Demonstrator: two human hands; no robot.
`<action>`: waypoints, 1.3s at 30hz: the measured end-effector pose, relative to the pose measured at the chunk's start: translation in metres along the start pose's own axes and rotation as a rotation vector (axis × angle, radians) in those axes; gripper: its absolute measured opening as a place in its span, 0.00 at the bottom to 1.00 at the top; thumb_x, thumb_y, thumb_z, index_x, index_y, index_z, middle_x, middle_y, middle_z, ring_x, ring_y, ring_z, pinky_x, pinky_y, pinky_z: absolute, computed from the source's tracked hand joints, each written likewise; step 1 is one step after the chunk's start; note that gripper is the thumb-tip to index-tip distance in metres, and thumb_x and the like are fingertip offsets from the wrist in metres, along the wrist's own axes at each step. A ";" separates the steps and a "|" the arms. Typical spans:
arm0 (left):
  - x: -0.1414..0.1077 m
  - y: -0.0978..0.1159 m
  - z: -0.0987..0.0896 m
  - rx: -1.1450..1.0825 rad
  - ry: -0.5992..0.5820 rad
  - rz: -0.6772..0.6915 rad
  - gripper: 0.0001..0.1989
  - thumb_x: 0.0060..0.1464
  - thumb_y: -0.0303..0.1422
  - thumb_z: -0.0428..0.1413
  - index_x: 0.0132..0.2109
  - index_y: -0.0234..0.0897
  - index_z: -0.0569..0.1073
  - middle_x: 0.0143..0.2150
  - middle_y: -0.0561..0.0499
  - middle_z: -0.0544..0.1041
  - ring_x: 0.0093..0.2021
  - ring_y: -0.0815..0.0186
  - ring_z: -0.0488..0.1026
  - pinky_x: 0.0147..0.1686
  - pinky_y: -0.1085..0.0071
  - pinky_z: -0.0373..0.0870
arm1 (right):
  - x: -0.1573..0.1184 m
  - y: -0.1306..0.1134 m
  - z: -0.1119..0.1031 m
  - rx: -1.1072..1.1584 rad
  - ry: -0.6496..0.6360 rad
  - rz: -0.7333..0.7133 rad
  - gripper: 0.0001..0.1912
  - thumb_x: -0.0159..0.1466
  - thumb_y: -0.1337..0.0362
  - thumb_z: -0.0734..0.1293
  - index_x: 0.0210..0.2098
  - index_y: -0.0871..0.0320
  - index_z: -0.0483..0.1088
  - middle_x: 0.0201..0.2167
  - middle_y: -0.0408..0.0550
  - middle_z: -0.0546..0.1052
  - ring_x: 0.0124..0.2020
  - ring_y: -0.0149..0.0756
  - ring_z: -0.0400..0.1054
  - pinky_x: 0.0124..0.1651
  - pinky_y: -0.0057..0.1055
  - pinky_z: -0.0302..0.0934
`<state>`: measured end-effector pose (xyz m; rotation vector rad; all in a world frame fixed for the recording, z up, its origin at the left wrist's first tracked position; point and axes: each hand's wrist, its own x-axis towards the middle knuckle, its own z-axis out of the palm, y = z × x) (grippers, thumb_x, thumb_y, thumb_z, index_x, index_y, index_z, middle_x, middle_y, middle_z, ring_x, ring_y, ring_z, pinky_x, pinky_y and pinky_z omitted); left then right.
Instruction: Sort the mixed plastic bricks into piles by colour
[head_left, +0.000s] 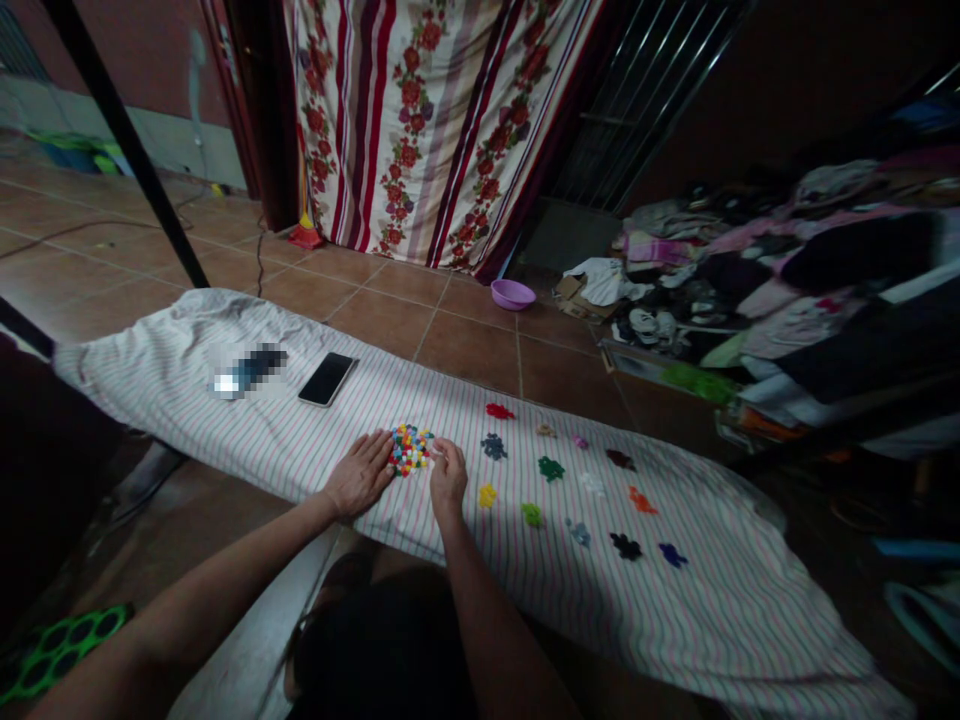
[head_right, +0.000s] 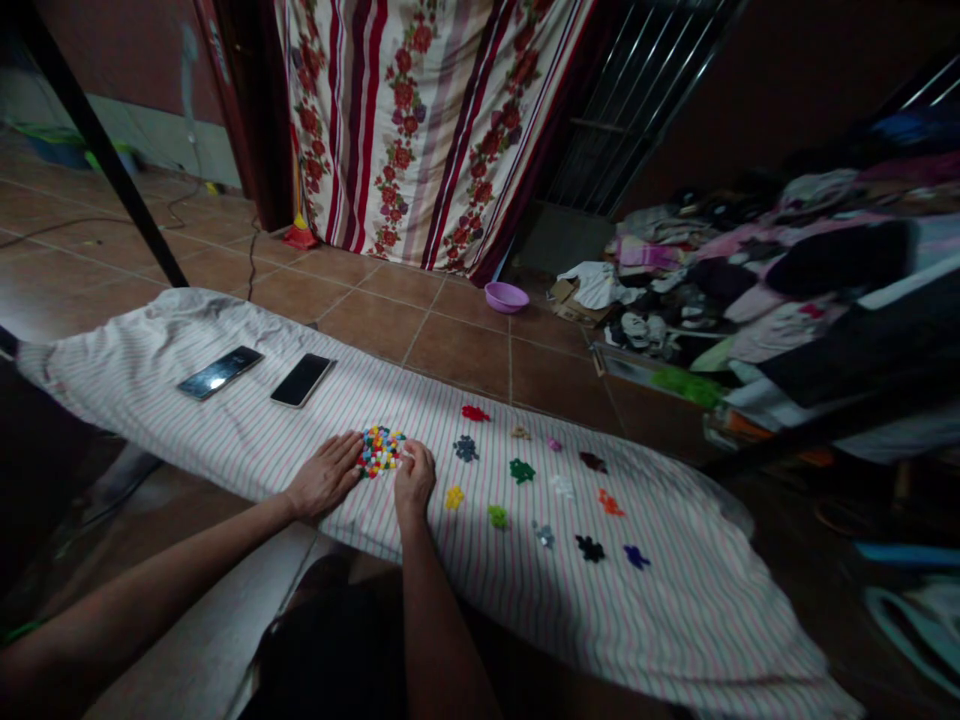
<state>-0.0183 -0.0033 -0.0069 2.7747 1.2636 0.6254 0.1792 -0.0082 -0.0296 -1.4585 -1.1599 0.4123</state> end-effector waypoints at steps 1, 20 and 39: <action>-0.002 -0.001 0.001 -0.012 0.012 0.008 0.27 0.65 0.40 0.40 0.66 0.32 0.58 0.67 0.38 0.60 0.69 0.55 0.52 0.64 0.50 0.58 | 0.000 0.000 0.000 -0.002 0.000 -0.003 0.17 0.58 0.68 0.54 0.40 0.57 0.71 0.40 0.50 0.75 0.43 0.37 0.70 0.49 0.36 0.67; -0.013 0.003 0.001 -0.065 0.024 0.063 0.29 0.64 0.39 0.41 0.68 0.32 0.52 0.68 0.37 0.58 0.70 0.56 0.50 0.64 0.50 0.59 | 0.001 0.006 0.003 0.020 0.008 0.004 0.17 0.57 0.66 0.55 0.39 0.58 0.71 0.40 0.51 0.75 0.41 0.38 0.71 0.45 0.36 0.68; 0.012 0.005 -0.004 -0.110 -0.008 0.144 0.25 0.65 0.38 0.39 0.64 0.32 0.60 0.64 0.40 0.65 0.68 0.58 0.55 0.63 0.52 0.61 | 0.001 0.006 0.002 -0.002 0.010 -0.015 0.17 0.57 0.66 0.55 0.39 0.57 0.71 0.39 0.50 0.76 0.42 0.38 0.71 0.48 0.37 0.67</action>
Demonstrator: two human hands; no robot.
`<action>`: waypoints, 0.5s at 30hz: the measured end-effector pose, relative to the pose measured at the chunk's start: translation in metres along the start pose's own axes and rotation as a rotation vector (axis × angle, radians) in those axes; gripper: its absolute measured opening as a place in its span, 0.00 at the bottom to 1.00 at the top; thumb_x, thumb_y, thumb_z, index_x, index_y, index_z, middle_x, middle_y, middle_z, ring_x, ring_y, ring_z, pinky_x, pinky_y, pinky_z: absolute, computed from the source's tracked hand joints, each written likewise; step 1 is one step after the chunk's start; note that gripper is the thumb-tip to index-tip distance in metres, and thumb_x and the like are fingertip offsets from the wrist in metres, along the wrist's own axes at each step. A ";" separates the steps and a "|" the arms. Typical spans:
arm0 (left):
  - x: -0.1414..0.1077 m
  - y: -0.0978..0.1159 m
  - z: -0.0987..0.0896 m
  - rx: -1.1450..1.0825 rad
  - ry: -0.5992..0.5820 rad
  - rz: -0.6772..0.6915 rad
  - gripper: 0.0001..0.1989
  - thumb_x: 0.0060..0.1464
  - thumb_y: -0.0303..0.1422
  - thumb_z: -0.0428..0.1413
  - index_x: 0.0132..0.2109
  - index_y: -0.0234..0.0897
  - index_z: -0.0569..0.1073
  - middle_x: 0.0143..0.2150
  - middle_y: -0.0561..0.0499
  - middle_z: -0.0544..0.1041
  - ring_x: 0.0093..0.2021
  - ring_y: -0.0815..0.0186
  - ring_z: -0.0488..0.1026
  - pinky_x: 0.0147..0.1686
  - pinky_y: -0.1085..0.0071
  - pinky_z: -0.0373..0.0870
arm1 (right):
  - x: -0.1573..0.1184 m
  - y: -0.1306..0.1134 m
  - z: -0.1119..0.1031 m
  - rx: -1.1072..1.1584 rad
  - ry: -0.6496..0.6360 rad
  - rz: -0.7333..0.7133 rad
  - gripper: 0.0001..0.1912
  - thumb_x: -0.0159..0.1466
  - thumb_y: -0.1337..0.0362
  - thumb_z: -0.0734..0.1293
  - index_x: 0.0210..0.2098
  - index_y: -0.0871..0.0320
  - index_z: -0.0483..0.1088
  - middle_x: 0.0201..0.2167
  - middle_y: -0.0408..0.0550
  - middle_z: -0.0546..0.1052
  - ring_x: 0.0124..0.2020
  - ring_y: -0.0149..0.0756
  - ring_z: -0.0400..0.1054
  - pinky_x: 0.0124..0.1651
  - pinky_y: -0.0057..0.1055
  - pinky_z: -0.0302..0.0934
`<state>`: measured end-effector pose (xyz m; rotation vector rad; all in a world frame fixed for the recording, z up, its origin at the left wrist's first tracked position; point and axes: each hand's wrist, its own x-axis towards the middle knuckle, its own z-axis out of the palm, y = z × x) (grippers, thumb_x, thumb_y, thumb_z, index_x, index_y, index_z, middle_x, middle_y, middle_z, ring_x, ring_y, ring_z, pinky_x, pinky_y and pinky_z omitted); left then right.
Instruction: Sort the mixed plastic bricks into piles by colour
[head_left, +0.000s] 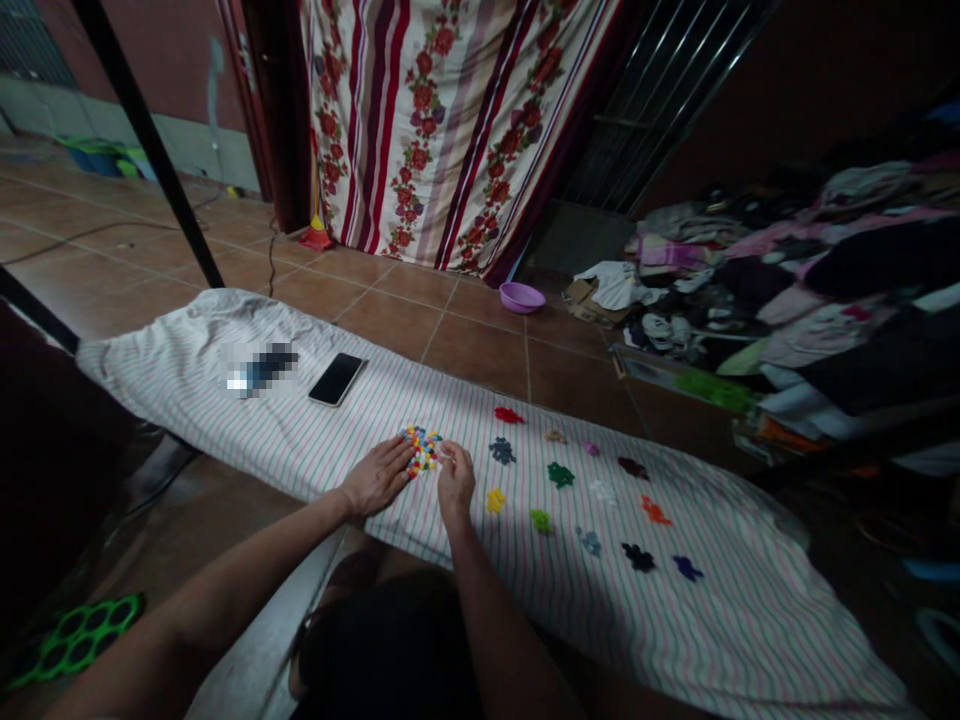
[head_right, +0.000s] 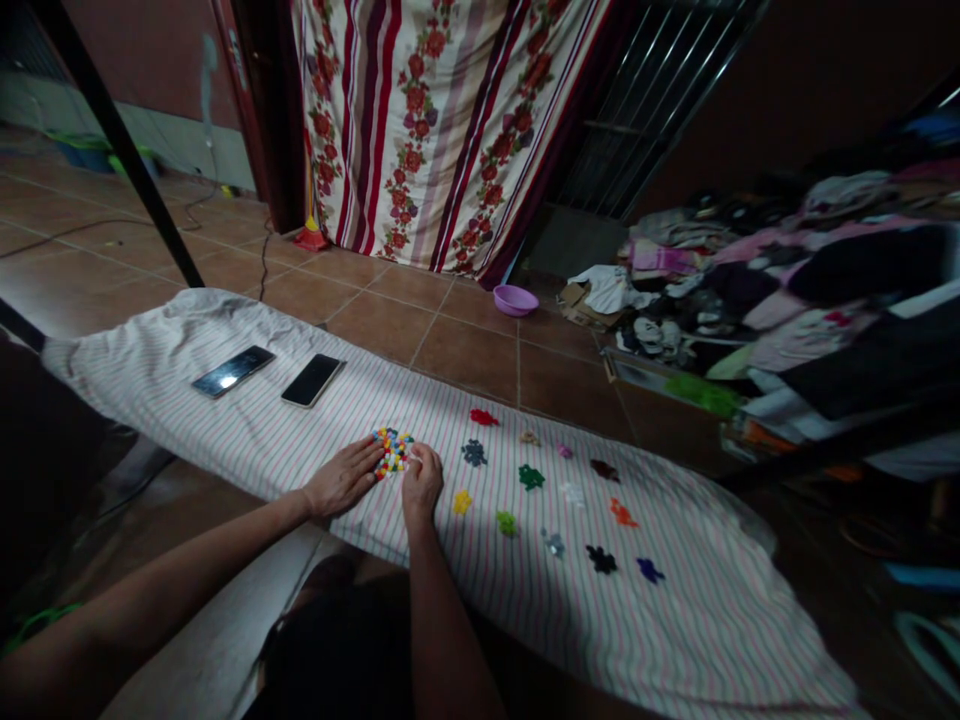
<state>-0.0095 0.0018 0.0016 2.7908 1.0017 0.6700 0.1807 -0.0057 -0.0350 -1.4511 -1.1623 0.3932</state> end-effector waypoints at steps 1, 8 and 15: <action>0.000 0.001 -0.001 0.004 -0.017 -0.017 0.25 0.65 0.38 0.39 0.65 0.31 0.59 0.65 0.40 0.64 0.68 0.57 0.54 0.63 0.52 0.61 | 0.000 -0.001 0.000 0.001 -0.004 0.001 0.17 0.57 0.66 0.55 0.39 0.57 0.71 0.39 0.50 0.76 0.42 0.38 0.71 0.48 0.37 0.67; -0.002 0.006 -0.011 -0.025 -0.049 -0.029 0.26 0.65 0.38 0.39 0.66 0.35 0.57 0.68 0.42 0.60 0.69 0.61 0.53 0.65 0.56 0.57 | 0.000 -0.004 -0.002 0.003 -0.018 0.001 0.16 0.57 0.65 0.55 0.39 0.58 0.71 0.39 0.51 0.75 0.42 0.39 0.70 0.49 0.39 0.67; -0.003 0.006 -0.009 -0.038 -0.073 -0.044 0.26 0.65 0.39 0.39 0.68 0.39 0.55 0.67 0.45 0.62 0.70 0.60 0.52 0.66 0.53 0.54 | 0.000 -0.003 -0.002 0.007 -0.018 0.001 0.16 0.58 0.65 0.55 0.39 0.57 0.71 0.39 0.50 0.76 0.42 0.39 0.70 0.49 0.38 0.66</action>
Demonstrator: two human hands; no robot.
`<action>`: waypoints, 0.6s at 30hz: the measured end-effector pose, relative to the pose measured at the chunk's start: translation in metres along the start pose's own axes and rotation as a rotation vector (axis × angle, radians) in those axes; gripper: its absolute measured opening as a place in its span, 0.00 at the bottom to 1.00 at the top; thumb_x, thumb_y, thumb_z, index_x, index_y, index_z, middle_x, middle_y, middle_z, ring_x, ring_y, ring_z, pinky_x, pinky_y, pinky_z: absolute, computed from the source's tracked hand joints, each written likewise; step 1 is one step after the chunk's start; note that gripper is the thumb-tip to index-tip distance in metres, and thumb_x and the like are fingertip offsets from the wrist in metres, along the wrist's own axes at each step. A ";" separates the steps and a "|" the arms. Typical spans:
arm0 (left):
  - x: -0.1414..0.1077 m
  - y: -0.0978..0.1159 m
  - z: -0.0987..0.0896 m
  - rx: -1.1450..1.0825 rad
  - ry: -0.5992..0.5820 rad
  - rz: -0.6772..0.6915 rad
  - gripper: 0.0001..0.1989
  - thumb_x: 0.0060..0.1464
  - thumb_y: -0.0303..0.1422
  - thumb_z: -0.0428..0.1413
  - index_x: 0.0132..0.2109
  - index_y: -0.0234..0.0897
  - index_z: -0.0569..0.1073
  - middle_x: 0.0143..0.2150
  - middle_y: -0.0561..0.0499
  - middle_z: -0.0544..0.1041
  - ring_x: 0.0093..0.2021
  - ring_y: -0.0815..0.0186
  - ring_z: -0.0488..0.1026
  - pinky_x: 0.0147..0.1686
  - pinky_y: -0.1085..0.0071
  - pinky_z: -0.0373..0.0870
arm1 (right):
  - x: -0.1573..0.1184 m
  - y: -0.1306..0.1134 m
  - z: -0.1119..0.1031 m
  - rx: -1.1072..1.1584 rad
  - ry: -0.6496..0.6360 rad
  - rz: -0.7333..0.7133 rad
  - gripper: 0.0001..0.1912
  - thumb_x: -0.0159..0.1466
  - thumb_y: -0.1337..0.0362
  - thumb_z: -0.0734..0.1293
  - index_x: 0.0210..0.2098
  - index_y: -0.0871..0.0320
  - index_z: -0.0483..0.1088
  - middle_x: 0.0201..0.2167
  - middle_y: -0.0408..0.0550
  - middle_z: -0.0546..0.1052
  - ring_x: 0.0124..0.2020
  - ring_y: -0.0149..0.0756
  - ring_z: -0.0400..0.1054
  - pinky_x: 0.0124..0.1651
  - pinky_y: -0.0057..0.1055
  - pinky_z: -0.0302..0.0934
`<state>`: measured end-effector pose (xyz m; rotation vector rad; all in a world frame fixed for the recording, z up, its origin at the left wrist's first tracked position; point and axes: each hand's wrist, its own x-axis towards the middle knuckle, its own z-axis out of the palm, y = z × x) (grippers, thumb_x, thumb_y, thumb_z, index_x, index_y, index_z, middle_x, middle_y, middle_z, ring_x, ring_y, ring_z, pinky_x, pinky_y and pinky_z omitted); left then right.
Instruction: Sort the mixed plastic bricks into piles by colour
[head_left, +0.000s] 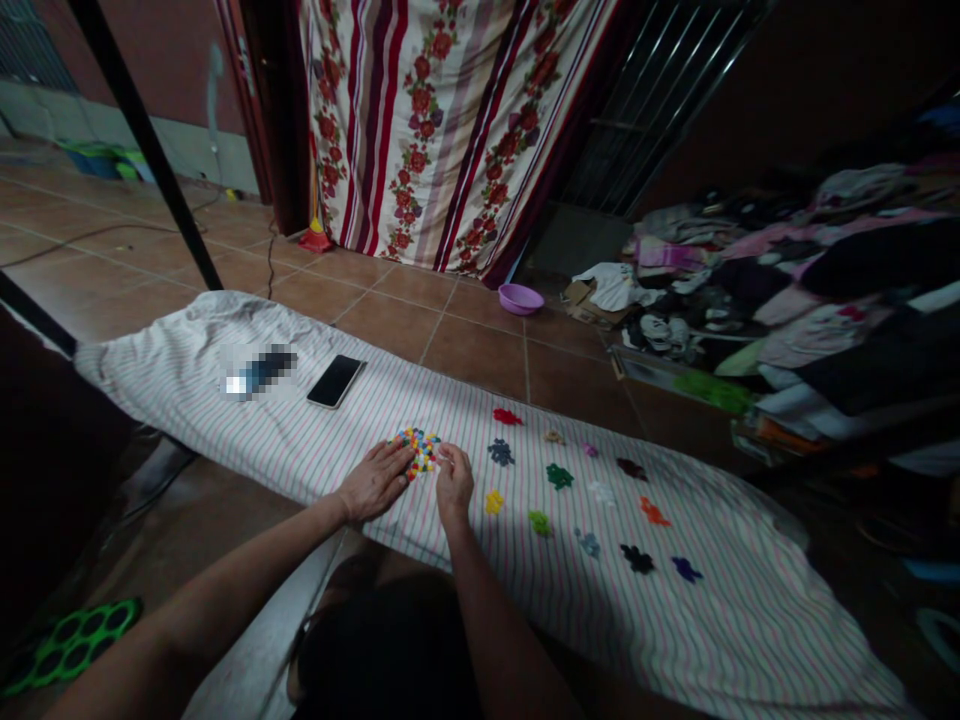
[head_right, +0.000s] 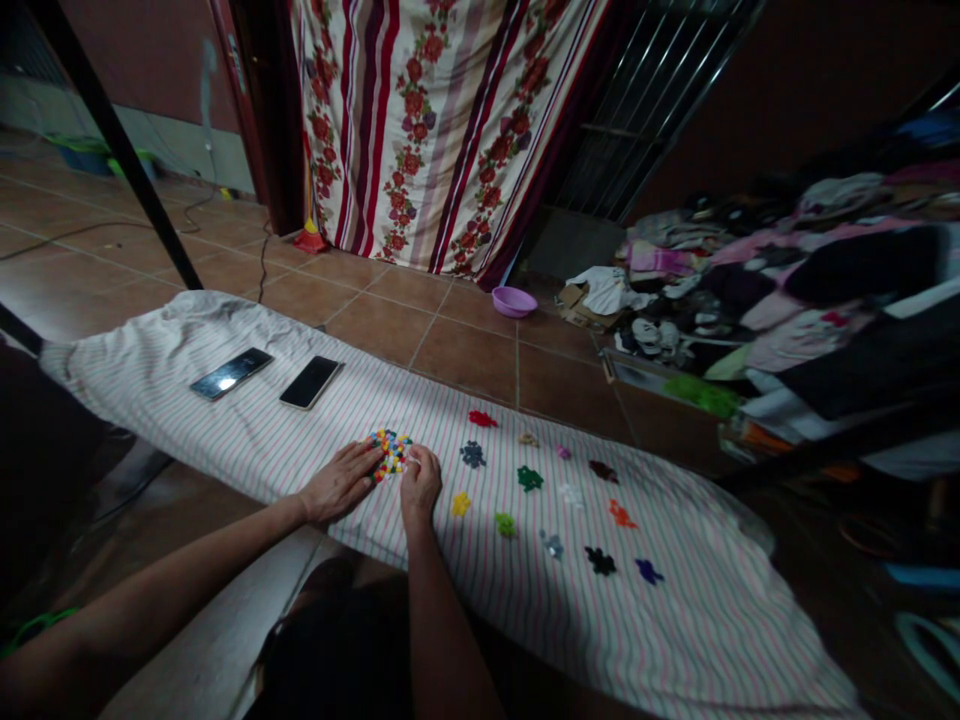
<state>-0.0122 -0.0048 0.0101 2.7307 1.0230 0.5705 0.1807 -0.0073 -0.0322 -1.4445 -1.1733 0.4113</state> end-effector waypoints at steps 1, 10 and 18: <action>-0.001 0.000 0.001 -0.002 0.004 -0.002 0.27 0.65 0.39 0.39 0.68 0.39 0.54 0.67 0.45 0.62 0.70 0.59 0.51 0.66 0.53 0.54 | 0.000 0.000 0.000 0.001 0.001 0.002 0.15 0.58 0.65 0.56 0.39 0.57 0.71 0.39 0.50 0.76 0.42 0.39 0.70 0.48 0.38 0.66; -0.005 -0.005 0.006 -0.063 0.093 -0.015 0.28 0.64 0.41 0.42 0.68 0.37 0.54 0.67 0.41 0.61 0.69 0.57 0.53 0.65 0.51 0.57 | 0.001 -0.003 0.000 -0.016 -0.012 0.011 0.15 0.58 0.66 0.56 0.38 0.57 0.72 0.38 0.49 0.76 0.41 0.38 0.70 0.48 0.35 0.66; 0.003 0.002 0.005 -0.040 0.104 -0.017 0.29 0.64 0.40 0.43 0.69 0.37 0.51 0.67 0.42 0.61 0.69 0.57 0.52 0.64 0.51 0.57 | 0.001 -0.007 0.000 -0.034 -0.026 -0.004 0.15 0.60 0.65 0.55 0.37 0.58 0.71 0.37 0.52 0.76 0.41 0.40 0.71 0.49 0.37 0.65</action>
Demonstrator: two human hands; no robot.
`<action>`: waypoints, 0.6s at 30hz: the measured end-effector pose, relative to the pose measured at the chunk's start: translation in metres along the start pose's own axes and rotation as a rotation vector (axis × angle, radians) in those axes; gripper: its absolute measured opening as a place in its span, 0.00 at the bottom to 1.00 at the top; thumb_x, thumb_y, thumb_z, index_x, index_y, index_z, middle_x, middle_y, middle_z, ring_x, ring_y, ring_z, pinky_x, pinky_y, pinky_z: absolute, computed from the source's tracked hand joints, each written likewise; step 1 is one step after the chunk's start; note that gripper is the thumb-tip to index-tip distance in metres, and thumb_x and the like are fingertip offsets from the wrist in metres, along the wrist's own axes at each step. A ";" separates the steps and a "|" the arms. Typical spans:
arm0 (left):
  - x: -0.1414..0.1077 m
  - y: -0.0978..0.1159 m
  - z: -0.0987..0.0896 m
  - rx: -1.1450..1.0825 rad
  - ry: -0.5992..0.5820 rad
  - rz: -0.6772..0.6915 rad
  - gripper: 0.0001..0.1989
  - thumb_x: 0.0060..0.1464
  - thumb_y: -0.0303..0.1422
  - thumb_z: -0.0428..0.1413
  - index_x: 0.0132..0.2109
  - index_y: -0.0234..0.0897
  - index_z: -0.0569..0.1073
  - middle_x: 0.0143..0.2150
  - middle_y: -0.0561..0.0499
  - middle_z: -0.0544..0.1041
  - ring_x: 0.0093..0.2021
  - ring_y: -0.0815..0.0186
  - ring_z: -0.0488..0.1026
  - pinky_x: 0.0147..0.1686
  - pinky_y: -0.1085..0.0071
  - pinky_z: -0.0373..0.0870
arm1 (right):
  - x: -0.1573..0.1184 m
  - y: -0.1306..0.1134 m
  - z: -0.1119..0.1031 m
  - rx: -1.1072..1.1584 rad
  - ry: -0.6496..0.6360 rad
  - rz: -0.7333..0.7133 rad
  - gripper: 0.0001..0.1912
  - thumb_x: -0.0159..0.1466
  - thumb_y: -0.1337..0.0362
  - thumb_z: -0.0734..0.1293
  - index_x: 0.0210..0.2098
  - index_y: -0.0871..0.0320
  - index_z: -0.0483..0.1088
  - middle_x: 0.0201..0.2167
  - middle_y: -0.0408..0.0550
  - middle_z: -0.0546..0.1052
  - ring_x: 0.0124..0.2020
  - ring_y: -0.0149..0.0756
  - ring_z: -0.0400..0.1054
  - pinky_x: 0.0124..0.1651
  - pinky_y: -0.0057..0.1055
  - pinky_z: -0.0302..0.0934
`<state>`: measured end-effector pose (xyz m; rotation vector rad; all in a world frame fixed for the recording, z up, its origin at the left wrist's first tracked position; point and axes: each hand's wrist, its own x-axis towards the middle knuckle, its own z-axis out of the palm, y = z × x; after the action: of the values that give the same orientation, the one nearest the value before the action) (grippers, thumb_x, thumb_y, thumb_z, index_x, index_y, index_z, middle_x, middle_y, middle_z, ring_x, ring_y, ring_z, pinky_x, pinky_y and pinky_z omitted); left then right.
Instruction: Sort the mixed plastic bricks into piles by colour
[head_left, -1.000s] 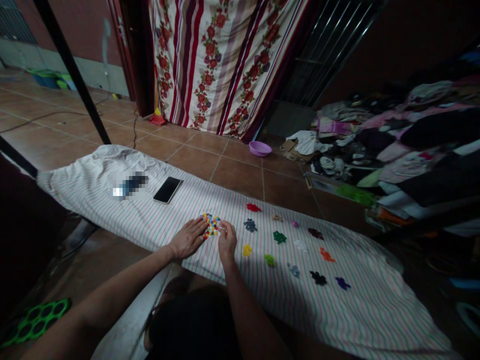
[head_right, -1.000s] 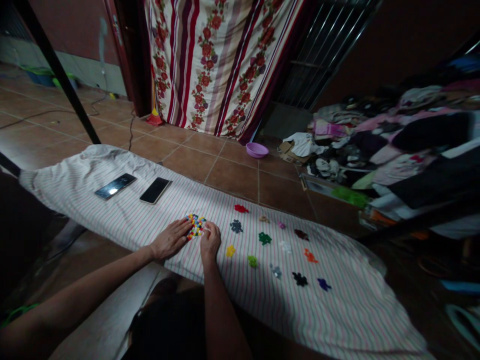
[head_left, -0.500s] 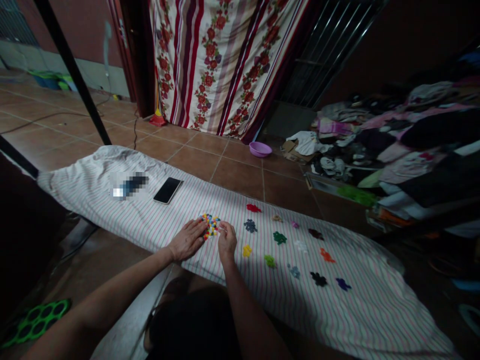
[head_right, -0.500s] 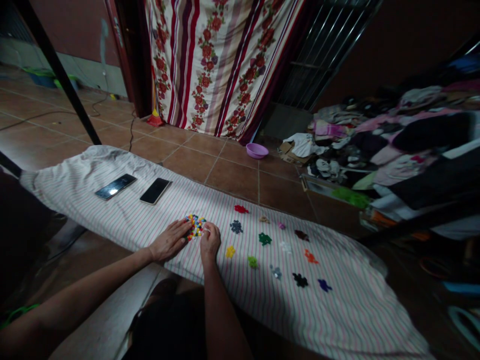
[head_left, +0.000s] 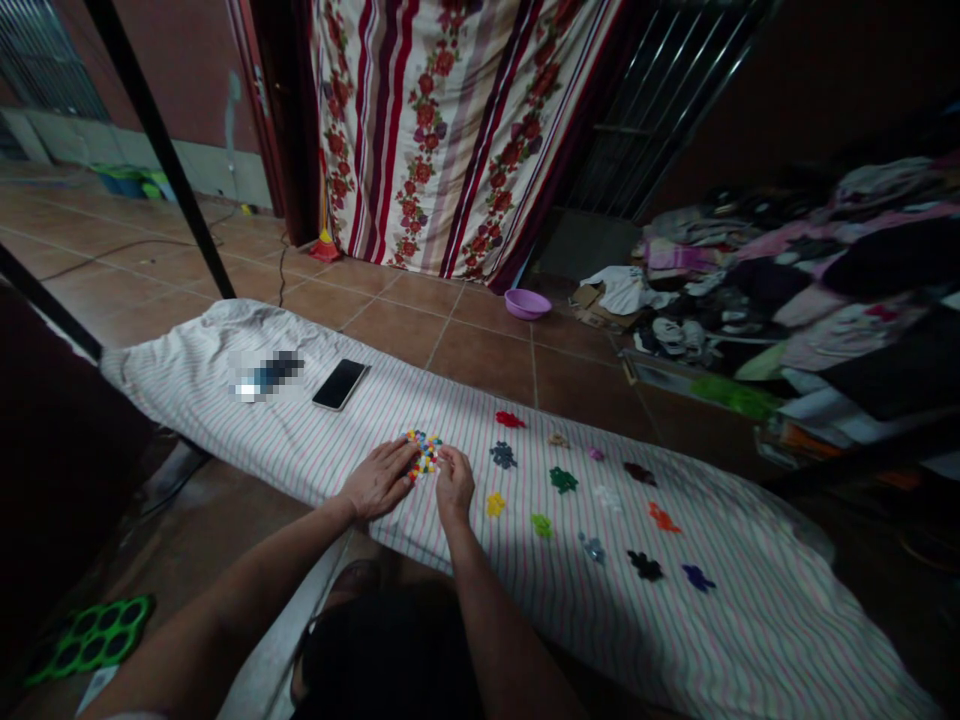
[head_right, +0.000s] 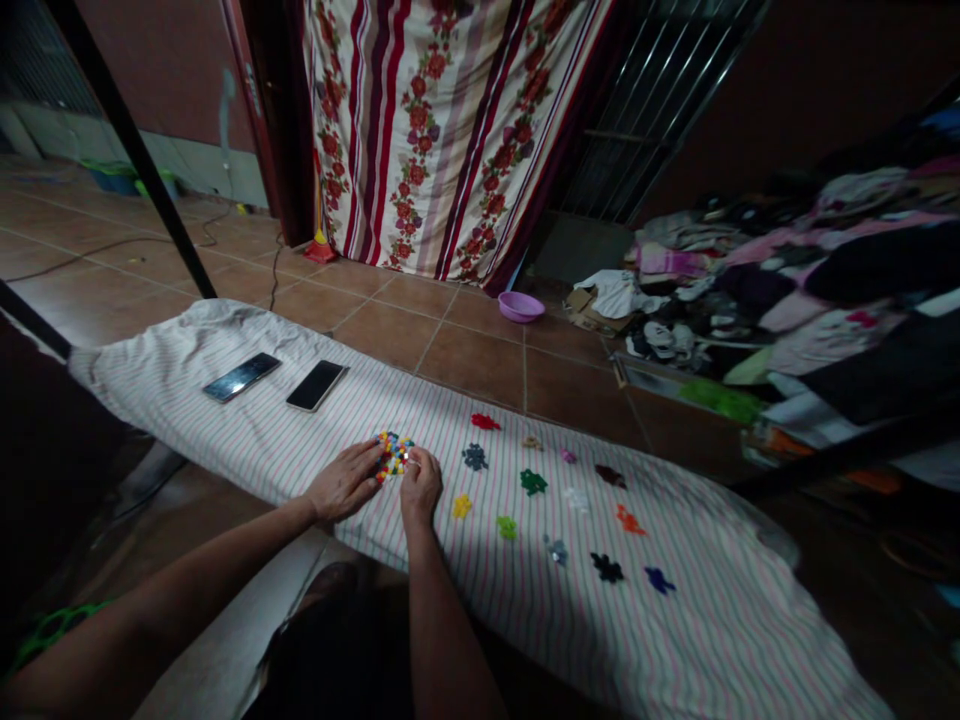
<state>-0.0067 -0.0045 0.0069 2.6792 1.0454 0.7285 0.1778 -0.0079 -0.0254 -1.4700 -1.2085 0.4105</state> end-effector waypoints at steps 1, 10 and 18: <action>0.000 0.001 0.001 0.020 -0.013 0.004 0.29 0.64 0.41 0.43 0.68 0.37 0.52 0.68 0.41 0.60 0.69 0.57 0.52 0.65 0.51 0.56 | 0.000 0.000 0.000 -0.003 0.001 -0.001 0.15 0.60 0.65 0.54 0.37 0.58 0.71 0.37 0.52 0.77 0.41 0.40 0.71 0.49 0.38 0.65; -0.003 -0.003 0.007 0.166 -0.039 0.043 0.32 0.61 0.44 0.47 0.68 0.37 0.54 0.68 0.40 0.59 0.70 0.54 0.50 0.65 0.50 0.55 | -0.004 -0.009 0.000 -0.006 -0.080 -0.104 0.16 0.65 0.63 0.55 0.38 0.58 0.73 0.39 0.52 0.78 0.43 0.39 0.70 0.50 0.37 0.63; -0.003 0.004 0.002 0.220 -0.073 0.033 0.33 0.62 0.44 0.45 0.69 0.38 0.49 0.70 0.41 0.55 0.70 0.54 0.49 0.65 0.52 0.53 | -0.003 -0.003 -0.003 0.045 -0.020 -0.153 0.17 0.65 0.65 0.54 0.38 0.58 0.74 0.43 0.54 0.76 0.48 0.39 0.68 0.54 0.39 0.62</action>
<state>-0.0046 -0.0094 0.0052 2.8895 1.1248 0.5449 0.1778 -0.0122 -0.0230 -1.3276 -1.3102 0.3468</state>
